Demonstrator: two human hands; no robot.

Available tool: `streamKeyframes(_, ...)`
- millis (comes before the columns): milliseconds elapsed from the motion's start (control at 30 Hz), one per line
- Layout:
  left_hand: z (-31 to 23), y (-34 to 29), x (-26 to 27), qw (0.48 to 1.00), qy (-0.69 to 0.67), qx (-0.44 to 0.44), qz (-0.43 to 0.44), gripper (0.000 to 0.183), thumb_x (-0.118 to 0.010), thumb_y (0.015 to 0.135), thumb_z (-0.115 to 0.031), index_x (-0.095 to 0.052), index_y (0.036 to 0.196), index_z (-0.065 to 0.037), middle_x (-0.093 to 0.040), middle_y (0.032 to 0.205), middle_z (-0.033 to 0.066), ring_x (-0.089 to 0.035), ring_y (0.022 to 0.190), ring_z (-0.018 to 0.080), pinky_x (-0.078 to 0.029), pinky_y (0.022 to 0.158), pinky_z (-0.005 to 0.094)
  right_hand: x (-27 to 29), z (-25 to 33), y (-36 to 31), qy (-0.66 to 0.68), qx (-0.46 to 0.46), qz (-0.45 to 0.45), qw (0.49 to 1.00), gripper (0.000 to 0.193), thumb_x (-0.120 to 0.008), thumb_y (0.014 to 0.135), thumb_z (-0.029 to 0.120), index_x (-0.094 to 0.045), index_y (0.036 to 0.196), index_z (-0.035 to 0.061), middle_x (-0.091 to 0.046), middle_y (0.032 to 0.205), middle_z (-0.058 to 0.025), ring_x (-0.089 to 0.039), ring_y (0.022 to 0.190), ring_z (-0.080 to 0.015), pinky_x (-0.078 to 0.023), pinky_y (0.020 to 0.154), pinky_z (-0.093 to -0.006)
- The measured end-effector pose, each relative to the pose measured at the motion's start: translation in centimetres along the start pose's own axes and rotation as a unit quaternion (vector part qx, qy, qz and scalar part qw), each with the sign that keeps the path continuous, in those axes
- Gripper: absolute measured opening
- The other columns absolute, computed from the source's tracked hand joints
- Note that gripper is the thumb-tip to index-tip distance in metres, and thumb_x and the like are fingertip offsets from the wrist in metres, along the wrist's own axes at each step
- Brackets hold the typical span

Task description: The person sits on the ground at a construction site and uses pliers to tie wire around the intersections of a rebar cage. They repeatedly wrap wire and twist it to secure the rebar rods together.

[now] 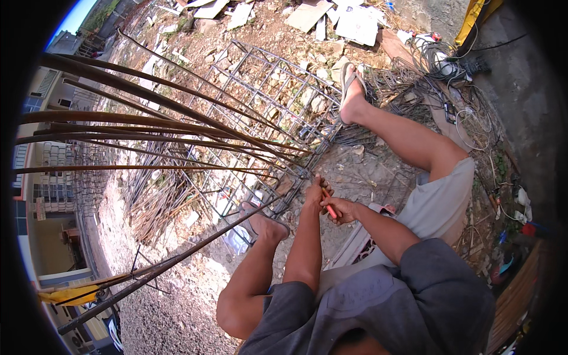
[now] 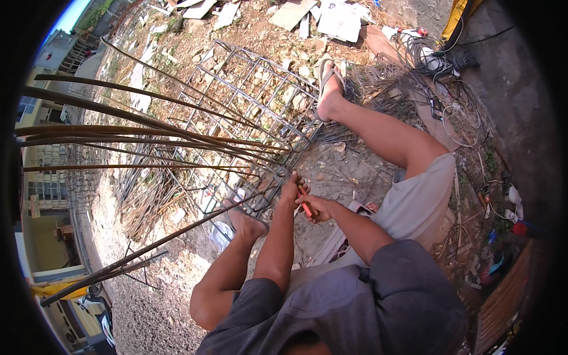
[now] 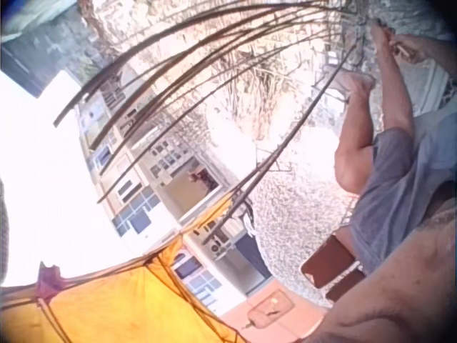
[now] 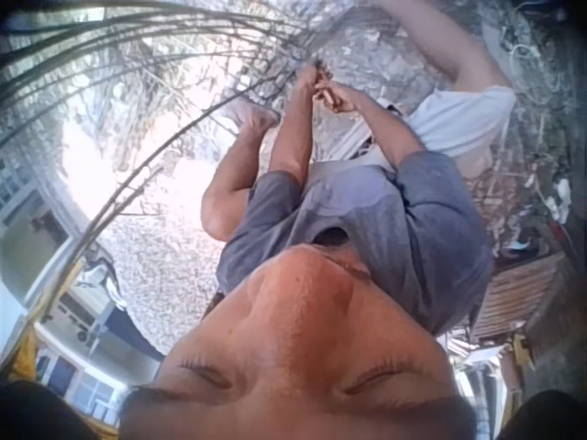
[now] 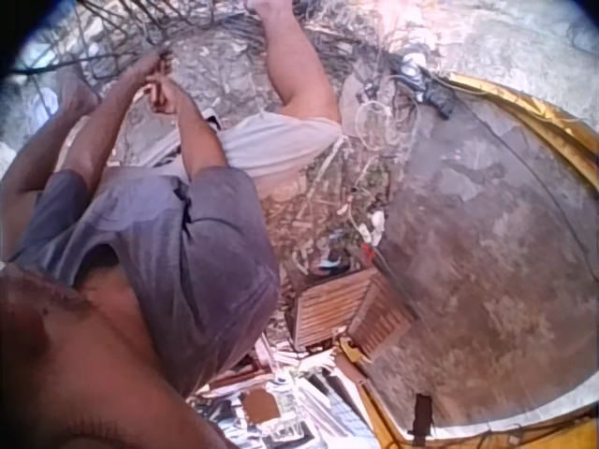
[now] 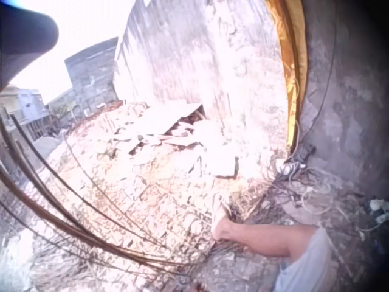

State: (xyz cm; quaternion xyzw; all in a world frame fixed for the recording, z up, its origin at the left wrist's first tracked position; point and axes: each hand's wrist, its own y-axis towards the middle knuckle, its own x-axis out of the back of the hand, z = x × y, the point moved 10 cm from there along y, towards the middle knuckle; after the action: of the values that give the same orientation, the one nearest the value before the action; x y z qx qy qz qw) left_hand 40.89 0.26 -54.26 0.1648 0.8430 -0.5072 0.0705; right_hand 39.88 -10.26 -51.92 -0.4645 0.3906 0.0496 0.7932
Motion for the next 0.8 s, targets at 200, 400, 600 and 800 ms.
streamKeyframes(200,0.8,2.4,3.3,0.995,0.015,-0.059,-0.081,0.042,-0.049,0.101,-0.044,-0.051,0.080,-0.008,-0.049,0.065,0.0038,-0.043,0.046,0.0164,-0.039,0.043,0.0339,7.3,0.7,-3.4,-0.318,-0.063,-0.226,0.919,0.078,-0.067,0.073,0.076,-0.066,0.092,-0.0002,-0.069,0.083,-0.0145,-0.068,0.075,-0.0224,-0.054,0.067,-0.0355)
streamKeyframes(400,0.7,2.8,-0.3,0.964,0.119,-0.080,-0.223,0.062,-0.052,0.098,-0.050,-0.062,0.093,0.011,-0.062,0.081,0.0159,-0.060,0.065,0.0290,-0.048,0.057,0.0427,13.3,10.6,-6.6,-0.276,0.327,-0.369,0.825,0.048,-0.063,0.084,0.029,-0.060,0.114,-0.0087,-0.063,0.058,-0.0096,-0.064,0.056,-0.0216,-0.053,0.061,-0.0338)
streamKeyframes(600,1.0,6.8,2.9,0.981,0.073,-0.064,-0.171,0.069,-0.055,0.096,-0.049,-0.060,0.109,0.019,-0.066,0.093,0.0254,-0.065,0.079,0.0344,-0.051,0.067,0.0472,0.1,9.7,-6.4,-0.500,0.069,-0.345,0.791,0.057,-0.073,0.073,0.028,-0.053,0.115,-0.0047,-0.069,0.102,-0.0232,-0.069,0.093,-0.0357,-0.053,0.082,-0.0425)
streamKeyframes(800,0.7,1.7,-0.9,0.981,0.181,0.032,-0.054,0.066,-0.063,0.092,-0.048,-0.060,0.107,0.016,-0.063,0.082,0.0183,-0.055,0.057,0.0258,-0.044,0.051,0.0444,1.3,7.2,-6.6,-0.535,0.155,-0.446,0.701,0.058,-0.082,0.074,0.036,-0.054,0.109,-0.0017,-0.069,0.089,-0.0185,-0.068,0.087,-0.0367,-0.052,0.077,-0.0427)
